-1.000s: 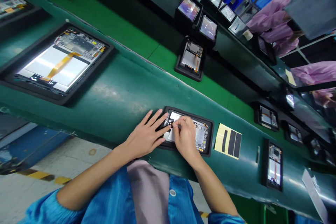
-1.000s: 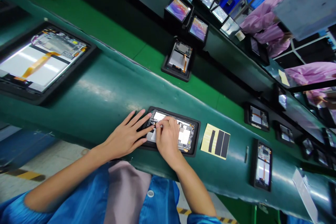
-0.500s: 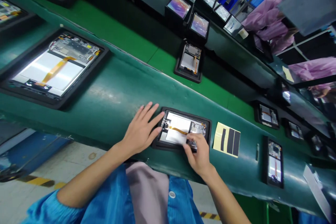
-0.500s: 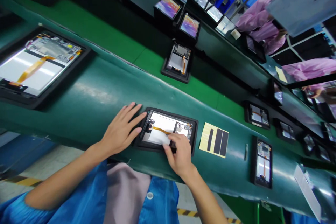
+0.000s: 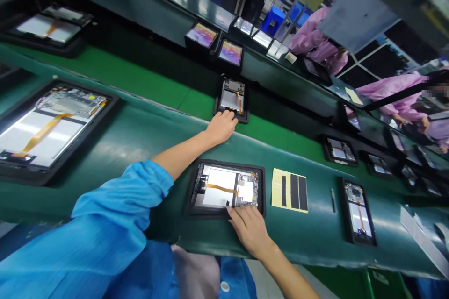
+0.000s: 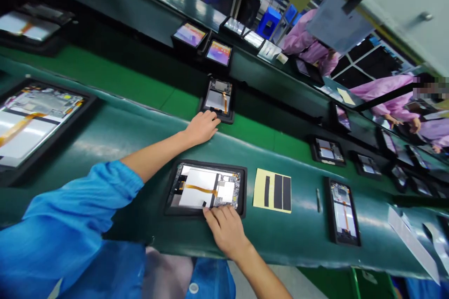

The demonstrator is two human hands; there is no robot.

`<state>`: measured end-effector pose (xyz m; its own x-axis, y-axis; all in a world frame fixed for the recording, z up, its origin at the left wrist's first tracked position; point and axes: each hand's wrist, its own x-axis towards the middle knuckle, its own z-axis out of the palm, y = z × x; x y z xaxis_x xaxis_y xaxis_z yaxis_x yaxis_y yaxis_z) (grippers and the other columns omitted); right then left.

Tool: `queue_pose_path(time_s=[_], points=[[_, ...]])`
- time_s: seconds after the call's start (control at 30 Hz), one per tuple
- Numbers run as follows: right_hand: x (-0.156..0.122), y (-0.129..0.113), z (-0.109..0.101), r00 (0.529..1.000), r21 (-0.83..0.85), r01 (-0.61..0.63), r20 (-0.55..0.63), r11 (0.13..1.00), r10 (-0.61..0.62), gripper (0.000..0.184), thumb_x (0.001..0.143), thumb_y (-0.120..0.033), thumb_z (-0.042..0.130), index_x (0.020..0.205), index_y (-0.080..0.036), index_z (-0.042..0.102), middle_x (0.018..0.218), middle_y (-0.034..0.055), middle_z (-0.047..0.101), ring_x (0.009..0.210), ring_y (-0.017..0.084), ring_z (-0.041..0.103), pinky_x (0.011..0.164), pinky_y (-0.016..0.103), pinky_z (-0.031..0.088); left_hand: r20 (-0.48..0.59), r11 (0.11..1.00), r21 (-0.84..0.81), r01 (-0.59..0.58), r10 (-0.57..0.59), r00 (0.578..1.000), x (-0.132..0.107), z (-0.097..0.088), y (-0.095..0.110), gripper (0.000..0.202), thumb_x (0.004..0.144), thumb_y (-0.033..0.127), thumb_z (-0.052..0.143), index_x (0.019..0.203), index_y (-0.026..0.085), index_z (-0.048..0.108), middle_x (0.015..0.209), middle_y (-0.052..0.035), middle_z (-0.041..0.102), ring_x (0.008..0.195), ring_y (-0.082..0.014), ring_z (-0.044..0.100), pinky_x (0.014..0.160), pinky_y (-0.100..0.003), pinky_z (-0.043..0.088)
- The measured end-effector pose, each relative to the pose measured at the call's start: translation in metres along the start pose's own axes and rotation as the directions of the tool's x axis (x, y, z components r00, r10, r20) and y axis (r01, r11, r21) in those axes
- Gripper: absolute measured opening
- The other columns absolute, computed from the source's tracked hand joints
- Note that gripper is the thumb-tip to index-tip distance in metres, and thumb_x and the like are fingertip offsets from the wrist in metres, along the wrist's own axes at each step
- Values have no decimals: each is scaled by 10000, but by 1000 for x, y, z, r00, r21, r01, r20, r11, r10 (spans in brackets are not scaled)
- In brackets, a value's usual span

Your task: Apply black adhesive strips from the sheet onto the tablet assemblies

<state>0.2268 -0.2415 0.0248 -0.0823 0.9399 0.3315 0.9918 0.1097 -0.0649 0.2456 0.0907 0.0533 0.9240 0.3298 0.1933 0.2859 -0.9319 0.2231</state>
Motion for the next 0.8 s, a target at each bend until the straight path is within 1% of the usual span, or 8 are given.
queue_pose_path(time_s=[0.1, 0.2, 0.37, 0.5, 0.57, 0.6, 0.7, 0.8], points=[[-3, 1, 3, 999, -6, -8, 51, 1000, 8, 333, 1030, -141, 502, 1335, -153, 636, 1008, 86, 756, 823, 220, 665, 722, 373, 556, 51, 999, 38, -3, 1, 999, 34, 2, -1, 274, 952, 93, 466, 1089, 90, 703, 1187, -215, 691, 1155, -307, 621, 938, -432, 432], [1, 7, 9, 995, -28, -44, 86, 999, 46, 399, 1024, -159, 519, 1417, -166, 587, 1017, 94, 748, 817, 223, 665, 716, 366, 574, 87, 999, 48, -17, 13, 996, 48, -8, -5, 236, 932, 71, 495, 1058, 78, 695, 1106, -211, 723, 1066, -302, 679, 905, -415, 454], [24, 44, 24, 976, -81, -148, 150, 986, 159, 438, 1047, -222, 512, 1484, -203, 530, 1006, 94, 727, 872, 230, 657, 814, 354, 581, 18, 999, 26, -24, 24, 1000, 41, -63, -23, 245, 993, 243, 530, 1113, 83, 672, 1179, -153, 712, 1175, -307, 671, 982, -398, 491], [52, 109, 29, 930, -87, -342, 114, 936, 351, 543, 1013, -271, 574, 1534, -165, 464, 999, 112, 724, 884, 264, 643, 826, 374, 572, -98, 999, -33, 4, -7, 995, 11, -114, -43, 637, 1086, 431, 138, 1247, -27, 550, 1171, -49, 612, 1158, -231, 636, 977, -388, 486], [66, 147, 25, 903, -92, -417, 69, 904, 424, 646, 1005, -252, 548, 1586, -54, 346, 1031, 165, 716, 905, 296, 637, 839, 418, 562, -149, 998, -64, 17, -26, 989, -11, -128, -50, 648, 1080, 475, 143, 1216, 0, 562, 1106, -15, 576, 1082, -188, 629, 958, -361, 497], [72, 165, 22, 859, -99, -508, 21, 856, 512, 679, 994, -238, 538, 1593, -20, 304, 1044, 182, 712, 913, 306, 632, 851, 439, 552, -174, 997, -73, 12, -25, 985, -23, -131, -53, 619, 1076, 486, 180, 1184, 30, 585, 1073, -8, 573, 1035, -174, 626, 955, -359, 505], [84, 201, 10, 712, -123, -700, -203, 704, 672, 782, 964, -287, 559, 1597, 27, 226, 1218, 274, 650, 1067, 369, 591, 944, 548, 489, -173, 991, -54, -119, 108, 979, -64, -125, -54, 512, 1046, 492, 296, 1048, 128, 656, 1006, -20, 638, 941, -179, 622, 976, -416, 532], [83, 206, -3, 691, -82, -704, -307, 705, 655, 832, 972, -372, 561, 1626, -41, 167, 1333, 257, 609, 1177, 377, 543, 1013, 568, 433, -114, 923, -65, -378, 370, 922, -115, -101, -39, 332, 1026, 361, 404, 939, 226, 695, 919, 0, 724, 885, -184, 648, 1044, -473, 525]])
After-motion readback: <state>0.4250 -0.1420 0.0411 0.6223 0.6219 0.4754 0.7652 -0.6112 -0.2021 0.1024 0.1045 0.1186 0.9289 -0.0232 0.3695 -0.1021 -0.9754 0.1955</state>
